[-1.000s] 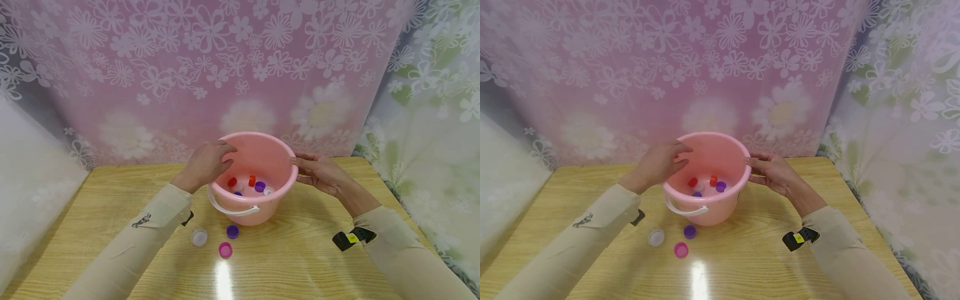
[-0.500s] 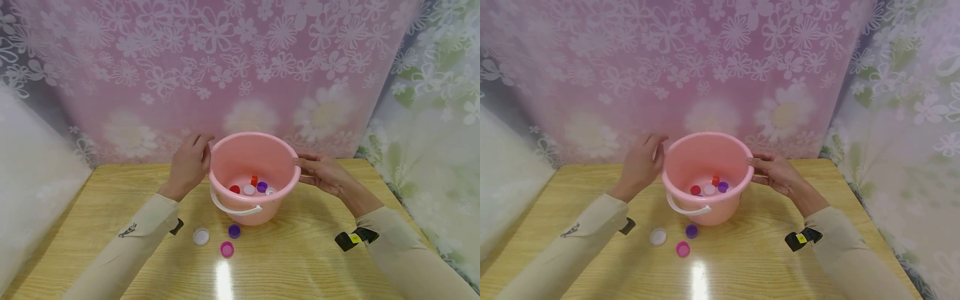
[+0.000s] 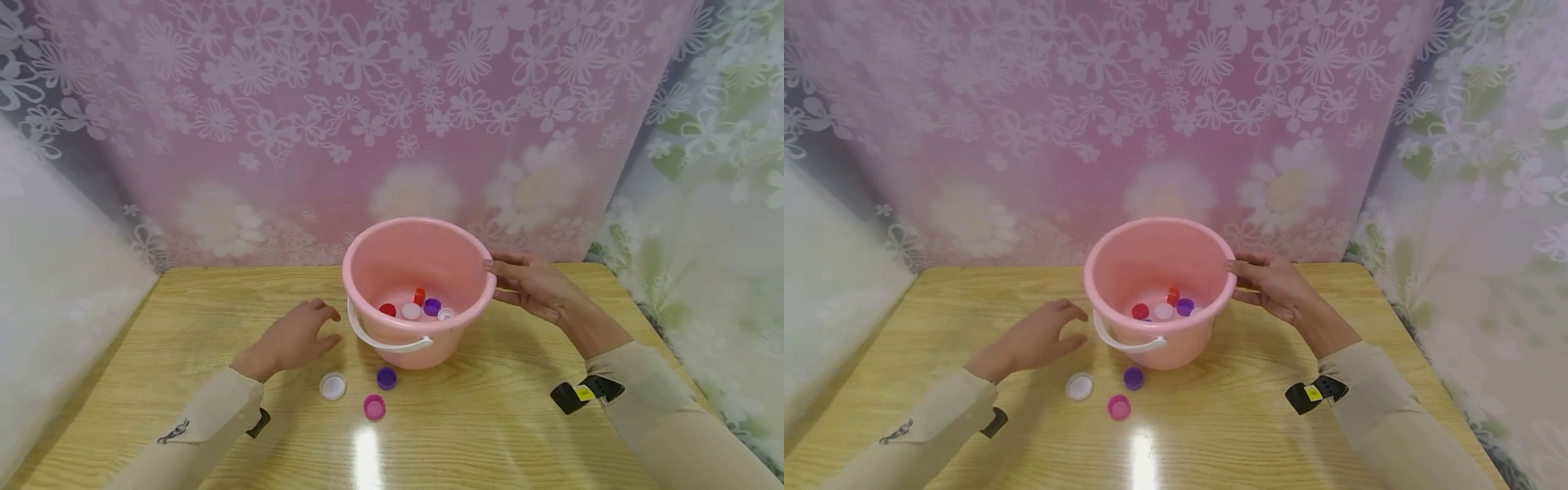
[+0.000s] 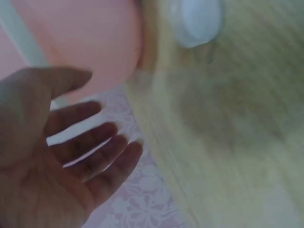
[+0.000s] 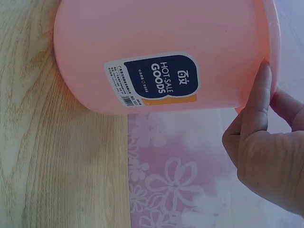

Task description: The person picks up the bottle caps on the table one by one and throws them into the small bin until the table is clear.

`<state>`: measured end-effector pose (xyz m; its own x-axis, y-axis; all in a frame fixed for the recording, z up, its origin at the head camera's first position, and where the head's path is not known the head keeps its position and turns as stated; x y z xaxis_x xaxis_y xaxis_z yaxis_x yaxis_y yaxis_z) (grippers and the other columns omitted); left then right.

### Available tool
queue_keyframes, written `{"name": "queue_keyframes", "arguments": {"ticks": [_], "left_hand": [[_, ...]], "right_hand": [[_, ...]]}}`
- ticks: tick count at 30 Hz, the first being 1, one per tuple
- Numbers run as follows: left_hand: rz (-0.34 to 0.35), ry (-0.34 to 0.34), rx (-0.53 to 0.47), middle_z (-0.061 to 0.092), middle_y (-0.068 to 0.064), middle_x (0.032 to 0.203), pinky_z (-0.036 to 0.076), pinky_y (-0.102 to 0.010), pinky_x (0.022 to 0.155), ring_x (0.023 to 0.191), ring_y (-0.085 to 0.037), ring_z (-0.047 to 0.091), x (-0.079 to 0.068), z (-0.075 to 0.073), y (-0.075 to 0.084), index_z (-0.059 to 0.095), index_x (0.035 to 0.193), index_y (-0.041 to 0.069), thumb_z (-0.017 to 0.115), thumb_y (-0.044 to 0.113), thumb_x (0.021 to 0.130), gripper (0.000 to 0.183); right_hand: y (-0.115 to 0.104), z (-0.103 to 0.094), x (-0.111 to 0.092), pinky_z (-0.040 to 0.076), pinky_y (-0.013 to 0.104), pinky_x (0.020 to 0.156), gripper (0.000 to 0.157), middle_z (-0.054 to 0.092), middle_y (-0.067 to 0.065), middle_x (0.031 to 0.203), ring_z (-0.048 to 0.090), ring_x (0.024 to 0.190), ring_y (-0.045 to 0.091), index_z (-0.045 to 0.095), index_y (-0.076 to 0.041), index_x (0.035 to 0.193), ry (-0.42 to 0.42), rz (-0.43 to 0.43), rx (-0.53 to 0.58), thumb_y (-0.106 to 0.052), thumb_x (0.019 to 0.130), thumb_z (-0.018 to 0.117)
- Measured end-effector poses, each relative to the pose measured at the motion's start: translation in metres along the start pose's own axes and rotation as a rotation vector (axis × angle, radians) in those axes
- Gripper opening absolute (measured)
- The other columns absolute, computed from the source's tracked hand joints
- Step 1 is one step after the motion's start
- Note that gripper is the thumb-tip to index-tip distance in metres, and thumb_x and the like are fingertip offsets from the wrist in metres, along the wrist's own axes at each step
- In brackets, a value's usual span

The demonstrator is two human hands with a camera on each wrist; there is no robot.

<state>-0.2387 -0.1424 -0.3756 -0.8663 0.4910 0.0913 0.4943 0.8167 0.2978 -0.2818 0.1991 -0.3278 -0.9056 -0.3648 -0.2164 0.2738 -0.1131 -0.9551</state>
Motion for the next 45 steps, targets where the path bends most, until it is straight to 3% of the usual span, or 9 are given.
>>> {"name": "queue_keyframes", "arguments": {"ticks": [2, 5, 10, 16, 29, 45], "left_hand": [[0.020, -0.080, -0.034, 0.060, -0.009, 0.109, 0.050, -0.040, 0.086, 0.097, -0.025, 0.059, -0.009, 0.013, 0.003, 0.064, 0.112, 0.001, 0.069, 0.025, 0.088, 0.034], [0.039, -0.148, -0.050, 0.060, -0.006, 0.110, 0.051, -0.038, 0.086, 0.098, -0.023, 0.058, -0.021, 0.025, 0.010, 0.065, 0.113, 0.003, 0.072, 0.029, 0.085, 0.038], [0.086, -0.138, 0.003, 0.059, -0.002, 0.105, 0.052, -0.038, 0.082, 0.095, -0.022, 0.057, -0.033, 0.036, 0.019, 0.066, 0.110, 0.004, 0.077, 0.028, 0.081, 0.039], [0.123, -0.113, 0.045, 0.056, 0.003, 0.095, 0.052, -0.032, 0.075, 0.087, -0.018, 0.055, -0.038, 0.048, 0.024, 0.068, 0.098, 0.011, 0.077, 0.019, 0.082, 0.020], [0.146, -0.068, 0.121, 0.057, 0.001, 0.085, 0.052, -0.029, 0.067, 0.077, -0.019, 0.057, -0.039, 0.045, 0.032, 0.070, 0.084, 0.012, 0.078, 0.011, 0.079, 0.009], [0.165, -0.070, 0.115, 0.060, 0.000, 0.091, 0.053, -0.032, 0.074, 0.083, -0.019, 0.058, -0.042, 0.043, 0.027, 0.071, 0.092, 0.010, 0.077, 0.012, 0.080, 0.014]], "right_hand": [[0.000, 0.000, 0.000, 0.054, 0.029, 0.082, 0.060, 0.060, 0.009, 0.115, 0.065, 0.097, 0.018, 0.031, 0.002, 0.145, -0.001, 0.001, 0.006, -0.016, 0.096, 0.060], [0.000, 0.000, 0.000, 0.054, 0.029, 0.082, 0.059, 0.060, 0.009, 0.115, 0.065, 0.098, 0.018, 0.032, 0.002, 0.145, -0.004, 0.000, 0.015, -0.016, 0.096, 0.060], [0.001, 0.000, 0.000, 0.054, 0.028, 0.081, 0.059, 0.060, 0.009, 0.114, 0.065, 0.096, 0.018, 0.032, 0.001, 0.144, -0.002, 0.001, 0.020, -0.016, 0.096, 0.060], [0.001, 0.000, 0.000, 0.054, 0.028, 0.081, 0.060, 0.060, 0.009, 0.115, 0.064, 0.097, 0.018, 0.031, 0.001, 0.145, -0.003, 0.004, 0.014, -0.017, 0.096, 0.060], [0.001, -0.001, -0.001, 0.055, 0.028, 0.081, 0.061, 0.060, 0.010, 0.114, 0.064, 0.095, 0.017, 0.031, 0.002, 0.145, -0.008, -0.003, 0.036, -0.016, 0.095, 0.060], [0.003, -0.003, 0.002, 0.055, 0.029, 0.081, 0.057, 0.059, 0.010, 0.113, 0.065, 0.095, 0.018, 0.035, 0.000, 0.143, 0.005, 0.011, 0.056, -0.016, 0.095, 0.061]]}}
Point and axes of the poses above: each hand's wrist, its own x-axis towards the middle knuckle, its own z-axis out of the palm, y = z × x, the point moved 5 cm from there along x, towards the middle knuckle
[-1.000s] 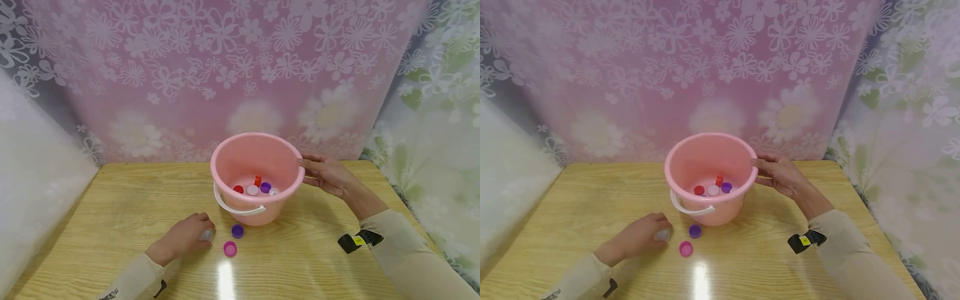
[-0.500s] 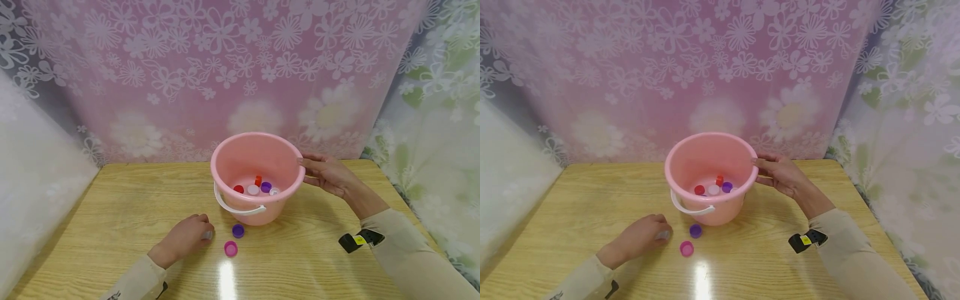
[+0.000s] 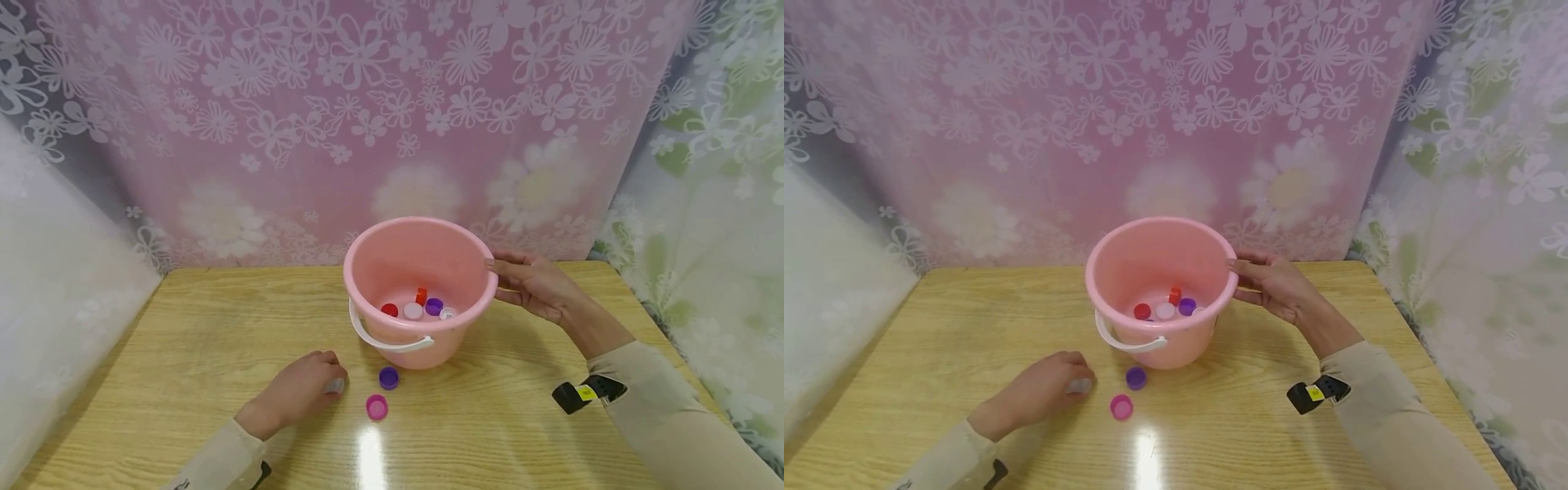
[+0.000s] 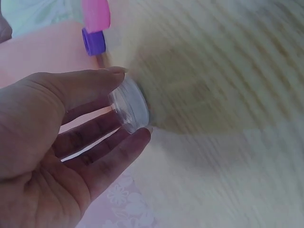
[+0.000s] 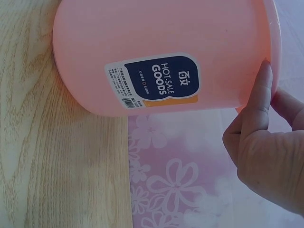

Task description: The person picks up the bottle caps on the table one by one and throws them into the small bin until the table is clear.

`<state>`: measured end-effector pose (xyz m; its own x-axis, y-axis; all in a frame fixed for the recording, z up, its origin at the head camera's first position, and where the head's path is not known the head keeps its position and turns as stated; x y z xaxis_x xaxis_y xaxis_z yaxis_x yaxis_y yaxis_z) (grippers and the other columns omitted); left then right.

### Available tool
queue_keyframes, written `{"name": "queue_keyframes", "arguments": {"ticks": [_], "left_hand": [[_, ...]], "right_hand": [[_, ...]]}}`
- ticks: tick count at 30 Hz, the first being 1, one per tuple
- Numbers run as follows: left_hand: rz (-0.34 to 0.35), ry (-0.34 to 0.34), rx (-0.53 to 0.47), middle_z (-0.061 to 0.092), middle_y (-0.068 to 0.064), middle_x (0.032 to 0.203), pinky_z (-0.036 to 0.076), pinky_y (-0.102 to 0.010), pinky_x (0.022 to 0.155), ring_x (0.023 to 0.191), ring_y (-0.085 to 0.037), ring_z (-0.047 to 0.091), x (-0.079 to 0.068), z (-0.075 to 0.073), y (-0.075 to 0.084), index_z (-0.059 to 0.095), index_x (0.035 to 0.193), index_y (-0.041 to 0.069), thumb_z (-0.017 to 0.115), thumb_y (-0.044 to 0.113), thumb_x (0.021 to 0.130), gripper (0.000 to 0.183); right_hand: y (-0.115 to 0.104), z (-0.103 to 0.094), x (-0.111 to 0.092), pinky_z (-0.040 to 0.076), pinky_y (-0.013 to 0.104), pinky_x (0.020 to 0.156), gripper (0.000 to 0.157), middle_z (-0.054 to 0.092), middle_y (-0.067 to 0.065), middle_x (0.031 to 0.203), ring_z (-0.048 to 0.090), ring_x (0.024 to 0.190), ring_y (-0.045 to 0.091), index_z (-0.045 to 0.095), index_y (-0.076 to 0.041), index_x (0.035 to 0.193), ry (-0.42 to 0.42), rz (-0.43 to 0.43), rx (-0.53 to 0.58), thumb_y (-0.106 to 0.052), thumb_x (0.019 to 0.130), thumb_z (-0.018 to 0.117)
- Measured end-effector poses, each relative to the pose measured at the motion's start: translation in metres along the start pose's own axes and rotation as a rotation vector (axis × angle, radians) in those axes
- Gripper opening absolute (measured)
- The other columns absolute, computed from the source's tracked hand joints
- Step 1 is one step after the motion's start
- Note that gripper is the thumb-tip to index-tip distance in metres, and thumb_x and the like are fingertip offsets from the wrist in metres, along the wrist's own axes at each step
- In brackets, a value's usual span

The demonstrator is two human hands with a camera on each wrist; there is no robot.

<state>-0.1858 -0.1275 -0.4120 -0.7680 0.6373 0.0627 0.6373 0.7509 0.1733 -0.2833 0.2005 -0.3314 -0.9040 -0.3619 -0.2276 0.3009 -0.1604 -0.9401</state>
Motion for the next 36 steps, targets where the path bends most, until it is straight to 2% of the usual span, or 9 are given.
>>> {"name": "queue_keyframes", "arguments": {"ticks": [5, 14, 19, 23, 26, 30, 36], "left_hand": [[-0.015, 0.033, -0.014, 0.061, -0.003, 0.095, 0.054, -0.034, 0.076, 0.085, -0.021, 0.058, -0.001, -0.014, -0.005, 0.071, 0.099, 0.005, 0.077, 0.009, 0.079, 0.021], [-0.039, 0.161, 0.033, 0.062, -0.008, 0.099, 0.054, -0.037, 0.077, 0.088, -0.025, 0.061, 0.006, -0.064, -0.017, 0.069, 0.104, 0.001, 0.079, 0.007, 0.078, 0.028], [-0.066, 0.291, 0.045, 0.063, -0.011, 0.104, 0.053, -0.042, 0.080, 0.094, -0.029, 0.061, 0.016, -0.099, -0.020, 0.067, 0.109, -0.002, 0.077, 0.007, 0.081, 0.031], [-0.057, 0.406, 0.028, 0.062, -0.014, 0.107, 0.053, -0.042, 0.080, 0.095, -0.030, 0.060, 0.026, -0.126, -0.017, 0.066, 0.111, -0.004, 0.074, 0.005, 0.082, 0.031], [-0.038, 0.460, 0.014, 0.061, -0.013, 0.109, 0.052, -0.041, 0.081, 0.097, -0.029, 0.058, 0.035, -0.142, -0.011, 0.066, 0.112, -0.004, 0.073, 0.005, 0.083, 0.031], [-0.003, 0.493, 0.007, 0.061, -0.012, 0.110, 0.051, -0.041, 0.086, 0.100, -0.029, 0.057, 0.051, -0.153, -0.002, 0.066, 0.114, -0.003, 0.073, 0.006, 0.084, 0.032], [0.055, 0.482, 0.007, 0.062, -0.013, 0.111, 0.050, -0.041, 0.089, 0.102, -0.029, 0.057, 0.074, -0.158, 0.012, 0.066, 0.115, -0.002, 0.073, 0.007, 0.084, 0.033]], "right_hand": [[0.001, -0.001, -0.001, 0.054, 0.029, 0.081, 0.055, 0.059, 0.010, 0.112, 0.064, 0.093, 0.017, 0.035, 0.001, 0.142, 0.000, -0.002, -0.001, -0.016, 0.096, 0.060], [0.001, -0.003, -0.002, 0.054, 0.029, 0.081, 0.052, 0.060, 0.010, 0.111, 0.065, 0.093, 0.018, 0.039, 0.000, 0.140, -0.009, -0.013, 0.016, -0.015, 0.095, 0.061], [0.001, -0.003, -0.002, 0.054, 0.030, 0.082, 0.054, 0.060, 0.009, 0.113, 0.065, 0.095, 0.018, 0.038, -0.001, 0.141, 0.001, -0.011, 0.002, -0.016, 0.095, 0.061], [0.001, -0.002, -0.001, 0.054, 0.029, 0.083, 0.055, 0.059, 0.009, 0.115, 0.064, 0.095, 0.017, 0.035, -0.001, 0.143, 0.001, -0.007, -0.012, -0.016, 0.096, 0.060], [0.001, -0.002, -0.001, 0.054, 0.029, 0.082, 0.056, 0.058, 0.010, 0.117, 0.064, 0.095, 0.017, 0.035, 0.000, 0.144, 0.002, -0.007, -0.007, -0.016, 0.095, 0.060], [0.001, -0.002, 0.000, 0.054, 0.030, 0.083, 0.057, 0.058, 0.011, 0.116, 0.064, 0.095, 0.017, 0.035, 0.000, 0.144, 0.000, -0.010, 0.006, -0.016, 0.095, 0.061], [0.001, -0.002, -0.001, 0.054, 0.029, 0.082, 0.055, 0.059, 0.011, 0.115, 0.065, 0.094, 0.017, 0.036, -0.001, 0.143, -0.003, -0.005, 0.033, -0.015, 0.095, 0.060]]}}
Point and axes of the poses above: each hand's wrist, its own x-axis towards the middle knuckle, its own z-axis out of the palm, y = z × x, the point moved 5 cm from there along x, towards the middle knuckle
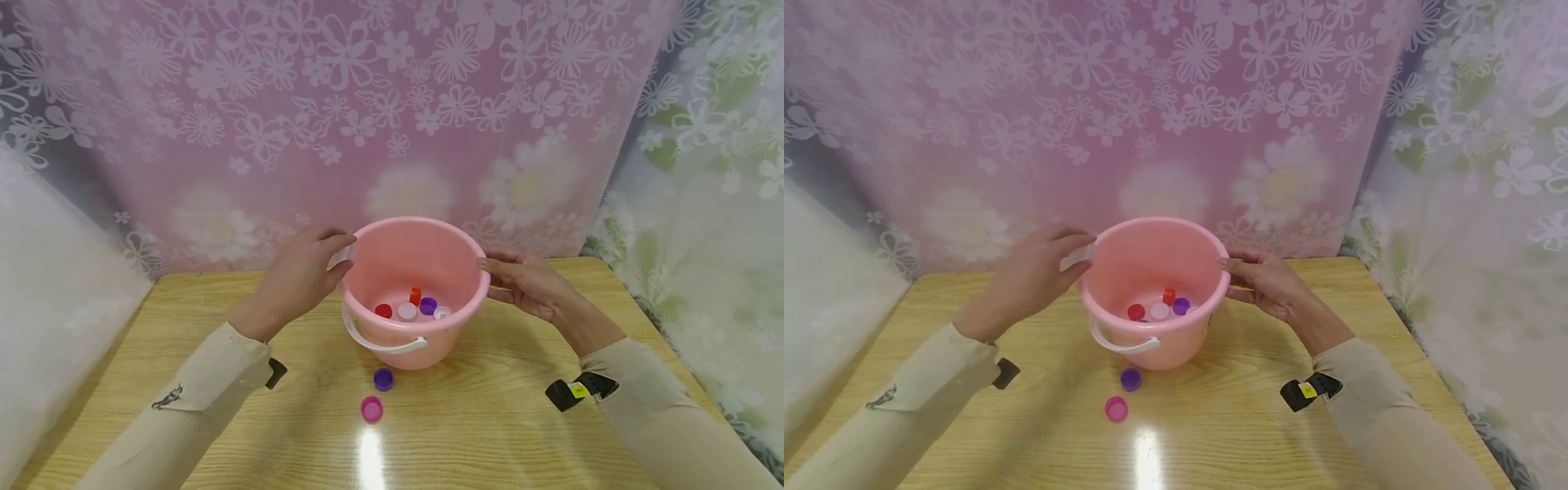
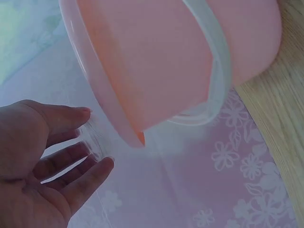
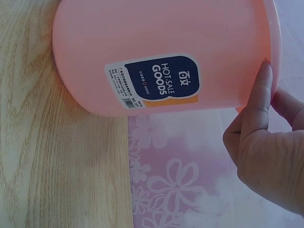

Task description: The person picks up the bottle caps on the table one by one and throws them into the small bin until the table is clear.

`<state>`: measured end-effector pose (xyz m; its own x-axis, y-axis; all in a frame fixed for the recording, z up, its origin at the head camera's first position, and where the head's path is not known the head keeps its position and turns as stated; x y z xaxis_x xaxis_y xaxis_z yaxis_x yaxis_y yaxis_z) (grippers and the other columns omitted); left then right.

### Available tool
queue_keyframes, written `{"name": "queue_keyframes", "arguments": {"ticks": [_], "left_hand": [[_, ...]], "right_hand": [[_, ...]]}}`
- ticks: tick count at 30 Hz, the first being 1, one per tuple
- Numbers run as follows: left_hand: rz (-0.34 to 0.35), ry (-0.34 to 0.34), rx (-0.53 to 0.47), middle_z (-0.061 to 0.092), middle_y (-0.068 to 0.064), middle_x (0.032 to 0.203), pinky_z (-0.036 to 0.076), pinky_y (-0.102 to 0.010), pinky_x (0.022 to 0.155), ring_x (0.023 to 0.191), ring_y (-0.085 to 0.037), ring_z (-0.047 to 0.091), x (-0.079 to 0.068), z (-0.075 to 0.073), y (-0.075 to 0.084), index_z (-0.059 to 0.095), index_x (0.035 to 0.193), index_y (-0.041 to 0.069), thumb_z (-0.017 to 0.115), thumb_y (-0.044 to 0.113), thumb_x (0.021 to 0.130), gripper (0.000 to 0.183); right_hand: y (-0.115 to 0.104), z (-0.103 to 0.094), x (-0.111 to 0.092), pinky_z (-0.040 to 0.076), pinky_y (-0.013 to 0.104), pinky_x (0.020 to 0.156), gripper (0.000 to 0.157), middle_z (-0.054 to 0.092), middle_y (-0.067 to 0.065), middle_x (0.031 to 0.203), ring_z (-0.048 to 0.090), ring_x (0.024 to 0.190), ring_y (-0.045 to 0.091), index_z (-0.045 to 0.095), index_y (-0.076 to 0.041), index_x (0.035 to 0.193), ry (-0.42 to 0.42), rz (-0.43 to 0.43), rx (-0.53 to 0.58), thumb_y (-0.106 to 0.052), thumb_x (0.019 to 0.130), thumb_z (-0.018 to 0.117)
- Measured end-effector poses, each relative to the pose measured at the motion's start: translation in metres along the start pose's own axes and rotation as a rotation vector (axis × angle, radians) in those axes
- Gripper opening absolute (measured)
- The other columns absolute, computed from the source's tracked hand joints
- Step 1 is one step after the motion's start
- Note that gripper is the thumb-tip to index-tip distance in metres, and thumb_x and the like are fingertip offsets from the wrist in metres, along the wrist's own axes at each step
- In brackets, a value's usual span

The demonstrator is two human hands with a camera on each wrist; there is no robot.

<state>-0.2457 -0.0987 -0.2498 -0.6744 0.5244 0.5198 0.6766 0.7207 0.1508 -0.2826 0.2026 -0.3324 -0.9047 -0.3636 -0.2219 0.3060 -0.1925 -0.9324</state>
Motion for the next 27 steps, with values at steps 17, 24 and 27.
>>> {"name": "queue_keyframes", "arguments": {"ticks": [17, 24, 27], "left_hand": [[0.022, -0.278, -0.053, 0.061, -0.008, 0.119, 0.047, -0.036, 0.096, 0.110, -0.024, 0.056, 0.036, 0.046, 0.009, 0.063, 0.123, 0.005, 0.067, 0.015, 0.090, 0.034], [0.060, -0.280, -0.089, 0.062, -0.007, 0.116, 0.046, -0.031, 0.097, 0.109, -0.020, 0.056, 0.037, 0.061, 0.010, 0.065, 0.118, 0.003, 0.066, 0.012, 0.091, 0.029], [0.096, -0.270, -0.110, 0.063, -0.007, 0.114, 0.045, -0.031, 0.098, 0.110, -0.020, 0.055, 0.038, 0.064, 0.011, 0.066, 0.116, 0.003, 0.066, 0.010, 0.090, 0.027]], "right_hand": [[0.000, 0.004, 0.001, 0.055, 0.029, 0.081, 0.057, 0.061, 0.010, 0.114, 0.065, 0.095, 0.018, 0.035, 0.000, 0.143, 0.000, 0.004, -0.002, -0.014, 0.095, 0.061], [0.000, 0.003, 0.001, 0.055, 0.028, 0.081, 0.055, 0.062, 0.009, 0.112, 0.065, 0.094, 0.017, 0.036, 0.000, 0.143, 0.002, 0.004, 0.002, -0.014, 0.095, 0.061], [0.000, 0.002, 0.000, 0.054, 0.029, 0.082, 0.056, 0.061, 0.009, 0.114, 0.065, 0.096, 0.018, 0.036, -0.001, 0.143, 0.006, 0.002, -0.003, -0.015, 0.095, 0.061]]}}
Point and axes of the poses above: each hand's wrist, its own x-axis towards the middle knuckle, its own z-axis out of the palm, y = z × x, the point moved 5 cm from there along x, towards the middle knuckle
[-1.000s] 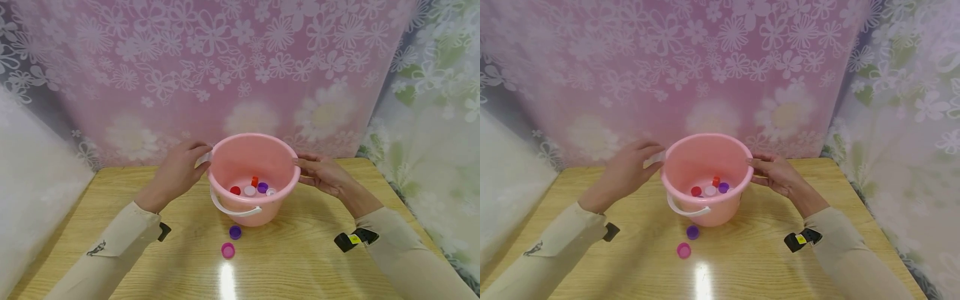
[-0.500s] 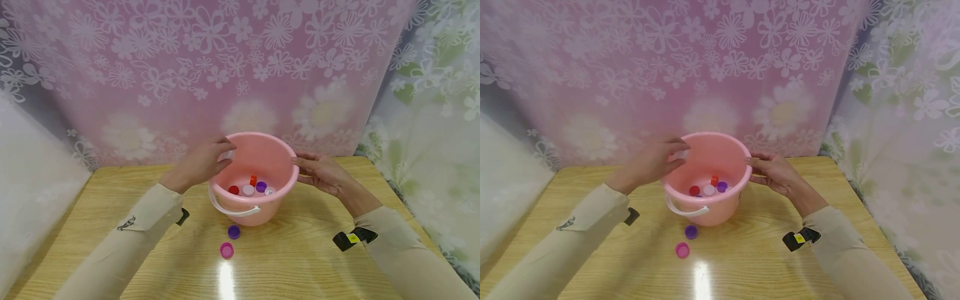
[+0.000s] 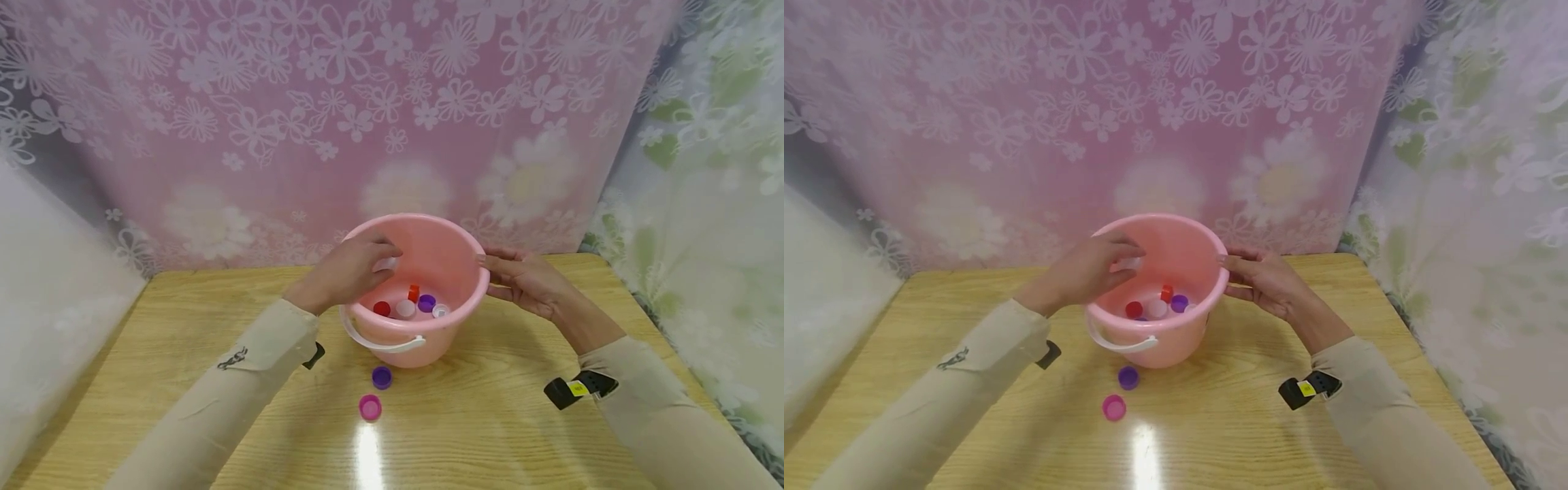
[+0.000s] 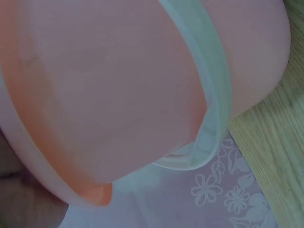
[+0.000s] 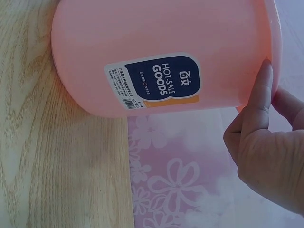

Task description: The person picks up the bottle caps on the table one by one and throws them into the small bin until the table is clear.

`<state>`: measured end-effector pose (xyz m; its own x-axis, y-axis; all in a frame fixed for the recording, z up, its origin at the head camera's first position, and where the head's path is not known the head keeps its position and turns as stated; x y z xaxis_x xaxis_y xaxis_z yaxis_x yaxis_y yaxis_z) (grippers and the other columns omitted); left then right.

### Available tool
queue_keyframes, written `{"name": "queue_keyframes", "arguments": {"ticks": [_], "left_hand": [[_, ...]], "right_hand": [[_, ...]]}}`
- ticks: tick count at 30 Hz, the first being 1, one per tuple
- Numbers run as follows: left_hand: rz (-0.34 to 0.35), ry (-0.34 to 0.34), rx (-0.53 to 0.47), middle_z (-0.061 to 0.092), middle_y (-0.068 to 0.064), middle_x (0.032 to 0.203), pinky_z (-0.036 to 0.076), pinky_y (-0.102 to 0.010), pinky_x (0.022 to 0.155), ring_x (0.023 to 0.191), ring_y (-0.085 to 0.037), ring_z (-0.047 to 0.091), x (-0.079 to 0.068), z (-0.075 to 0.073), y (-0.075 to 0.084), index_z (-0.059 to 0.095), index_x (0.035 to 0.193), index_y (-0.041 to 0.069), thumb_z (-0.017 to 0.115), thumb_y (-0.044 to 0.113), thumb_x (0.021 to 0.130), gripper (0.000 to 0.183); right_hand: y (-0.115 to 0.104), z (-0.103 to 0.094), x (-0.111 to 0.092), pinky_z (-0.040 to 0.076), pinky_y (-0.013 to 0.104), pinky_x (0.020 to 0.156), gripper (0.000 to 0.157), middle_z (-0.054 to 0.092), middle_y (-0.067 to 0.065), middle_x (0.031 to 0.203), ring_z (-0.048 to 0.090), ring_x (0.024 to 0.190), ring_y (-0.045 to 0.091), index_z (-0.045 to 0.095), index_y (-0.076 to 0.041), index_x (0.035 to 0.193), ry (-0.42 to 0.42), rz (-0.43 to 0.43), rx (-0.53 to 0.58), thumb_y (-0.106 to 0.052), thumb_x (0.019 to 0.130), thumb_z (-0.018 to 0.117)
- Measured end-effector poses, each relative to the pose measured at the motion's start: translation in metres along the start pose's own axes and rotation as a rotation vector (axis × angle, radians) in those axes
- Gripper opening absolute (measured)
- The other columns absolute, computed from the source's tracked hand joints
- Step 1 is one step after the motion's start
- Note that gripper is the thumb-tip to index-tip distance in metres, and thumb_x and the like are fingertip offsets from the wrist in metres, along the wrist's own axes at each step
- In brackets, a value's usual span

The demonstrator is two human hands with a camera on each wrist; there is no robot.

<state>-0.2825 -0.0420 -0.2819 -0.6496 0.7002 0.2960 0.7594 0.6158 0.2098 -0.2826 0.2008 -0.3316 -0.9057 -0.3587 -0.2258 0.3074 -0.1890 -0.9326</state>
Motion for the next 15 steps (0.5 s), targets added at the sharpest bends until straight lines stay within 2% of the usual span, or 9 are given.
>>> {"name": "queue_keyframes", "arguments": {"ticks": [4, 9, 15], "left_hand": [[0.046, -0.012, 0.005, 0.063, -0.008, 0.113, 0.044, -0.030, 0.099, 0.109, -0.021, 0.055, 0.0020, 0.0017, 0.0026, 0.068, 0.114, 0.003, 0.067, 0.008, 0.089, 0.025], [0.040, -0.055, 0.038, 0.063, -0.007, 0.111, 0.044, -0.030, 0.097, 0.106, -0.020, 0.056, 0.0040, 0.0041, 0.0045, 0.069, 0.112, 0.005, 0.065, 0.008, 0.089, 0.024], [0.025, -0.072, 0.019, 0.064, -0.006, 0.111, 0.044, -0.028, 0.096, 0.105, -0.019, 0.056, 0.0045, 0.0077, 0.0018, 0.070, 0.112, 0.006, 0.066, 0.008, 0.089, 0.023]], "right_hand": [[-0.0006, 0.0003, 0.0001, 0.055, 0.029, 0.081, 0.055, 0.061, 0.009, 0.114, 0.064, 0.095, 0.017, 0.037, -0.001, 0.142, 0.003, -0.004, -0.001, -0.015, 0.095, 0.061], [-0.0009, 0.0014, 0.0005, 0.055, 0.028, 0.081, 0.052, 0.061, 0.007, 0.111, 0.064, 0.095, 0.016, 0.039, -0.003, 0.139, -0.003, -0.005, 0.001, -0.016, 0.094, 0.062], [0.0002, 0.0012, 0.0010, 0.055, 0.029, 0.082, 0.051, 0.061, 0.008, 0.112, 0.064, 0.095, 0.017, 0.040, -0.003, 0.139, -0.011, -0.008, 0.015, -0.015, 0.094, 0.062]]}}
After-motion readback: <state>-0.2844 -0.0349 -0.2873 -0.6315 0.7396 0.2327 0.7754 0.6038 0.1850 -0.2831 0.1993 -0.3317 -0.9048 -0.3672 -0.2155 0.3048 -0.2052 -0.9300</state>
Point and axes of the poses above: each hand's wrist, its own x-axis towards the middle knuckle, its own z-axis out of the palm, y = z × x, the point moved 5 cm from there along x, towards the middle knuckle
